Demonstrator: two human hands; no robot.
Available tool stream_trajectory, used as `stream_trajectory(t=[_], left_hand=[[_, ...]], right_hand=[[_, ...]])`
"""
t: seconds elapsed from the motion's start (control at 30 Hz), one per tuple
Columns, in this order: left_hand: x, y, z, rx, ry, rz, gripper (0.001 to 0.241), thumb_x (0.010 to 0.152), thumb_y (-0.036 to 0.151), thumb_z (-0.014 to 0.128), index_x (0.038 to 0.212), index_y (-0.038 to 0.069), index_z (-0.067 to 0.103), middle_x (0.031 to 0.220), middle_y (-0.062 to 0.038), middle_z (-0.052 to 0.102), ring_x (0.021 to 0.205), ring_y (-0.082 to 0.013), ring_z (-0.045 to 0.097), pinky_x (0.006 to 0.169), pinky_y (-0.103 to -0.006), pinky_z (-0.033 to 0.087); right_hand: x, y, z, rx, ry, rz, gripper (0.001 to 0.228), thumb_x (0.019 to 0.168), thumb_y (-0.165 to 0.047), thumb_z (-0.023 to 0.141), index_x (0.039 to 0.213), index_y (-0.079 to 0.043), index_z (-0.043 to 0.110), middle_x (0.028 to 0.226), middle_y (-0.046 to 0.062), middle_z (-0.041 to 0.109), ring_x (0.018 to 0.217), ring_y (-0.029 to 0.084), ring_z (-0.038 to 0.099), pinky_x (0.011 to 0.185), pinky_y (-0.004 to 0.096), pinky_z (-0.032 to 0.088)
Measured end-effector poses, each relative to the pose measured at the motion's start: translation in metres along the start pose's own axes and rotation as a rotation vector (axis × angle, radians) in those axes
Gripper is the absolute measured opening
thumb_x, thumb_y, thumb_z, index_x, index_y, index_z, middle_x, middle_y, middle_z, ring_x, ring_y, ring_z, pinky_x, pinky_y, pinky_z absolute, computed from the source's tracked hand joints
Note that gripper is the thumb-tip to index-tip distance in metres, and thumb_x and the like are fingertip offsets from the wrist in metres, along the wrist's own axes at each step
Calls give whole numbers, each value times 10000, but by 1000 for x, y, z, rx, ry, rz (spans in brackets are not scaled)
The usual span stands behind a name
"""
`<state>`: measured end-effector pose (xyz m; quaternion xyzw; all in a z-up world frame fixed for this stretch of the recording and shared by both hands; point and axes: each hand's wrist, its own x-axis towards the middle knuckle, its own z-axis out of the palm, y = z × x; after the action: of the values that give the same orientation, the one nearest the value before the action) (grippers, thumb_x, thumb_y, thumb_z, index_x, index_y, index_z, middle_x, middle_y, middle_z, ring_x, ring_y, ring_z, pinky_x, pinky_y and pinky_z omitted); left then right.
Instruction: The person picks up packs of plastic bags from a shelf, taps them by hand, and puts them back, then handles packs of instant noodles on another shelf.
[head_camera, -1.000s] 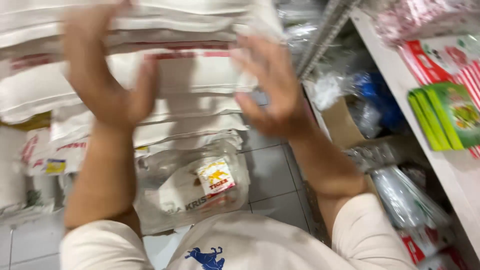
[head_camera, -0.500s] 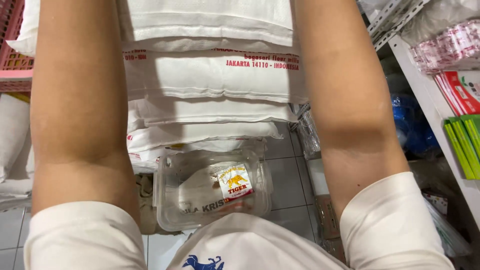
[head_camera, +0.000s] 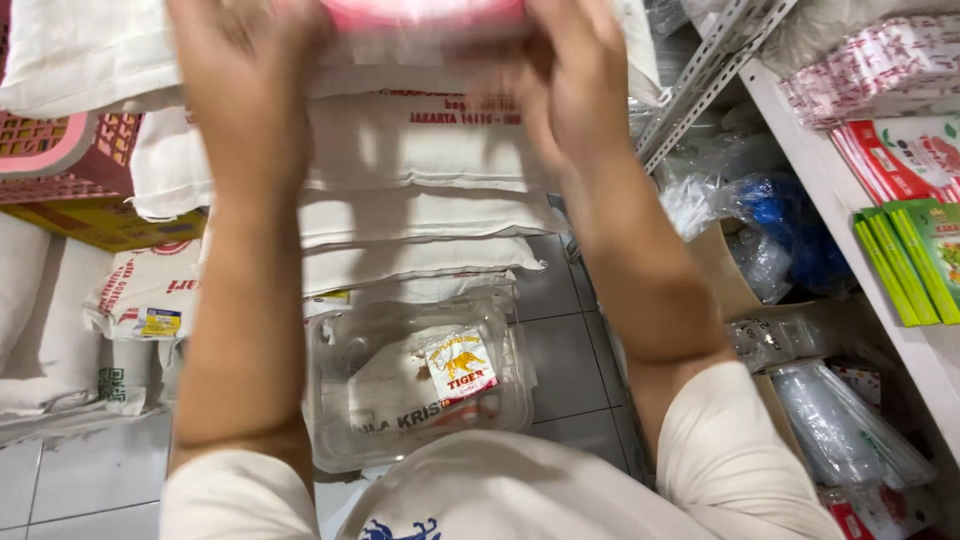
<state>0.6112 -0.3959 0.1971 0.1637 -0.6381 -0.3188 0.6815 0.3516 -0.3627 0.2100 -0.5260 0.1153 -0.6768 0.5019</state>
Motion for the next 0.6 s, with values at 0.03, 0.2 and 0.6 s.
stream_trajectory(t=[0.03, 0.2, 0.6], left_hand=[[-32, -3, 12, -87, -12, -16, 687, 1032, 154, 705, 1541, 14, 266, 1428, -124, 548, 966, -207, 604, 856, -351, 529], [-139, -19, 60, -793, 117, -374, 761, 1050, 389, 604, 1643, 40, 281, 1662, -122, 402, 1525, -265, 404, 1309, -415, 310], [-242, -60, 218, -1420, -7, -916, 1097, 844, 860, 460, 1642, 115, 350, 1630, -126, 452, 1466, -318, 483, 1249, -526, 397]], right_hand=[[-24, -2, 0, 5, 18, 34, 363, 1033, -101, 572, 1370, 19, 512, 1168, 174, 701, 981, 299, 722, 730, 426, 596], [-121, 10, -23, 15, 156, 101, 468, 1008, 2, 623, 1452, 28, 480, 1309, 166, 666, 1195, 245, 684, 1114, 405, 557], [-315, -26, -101, -583, 596, 130, 630, 945, -207, 784, 1457, 27, 502, 1287, 130, 677, 1145, 193, 652, 1033, 349, 540]])
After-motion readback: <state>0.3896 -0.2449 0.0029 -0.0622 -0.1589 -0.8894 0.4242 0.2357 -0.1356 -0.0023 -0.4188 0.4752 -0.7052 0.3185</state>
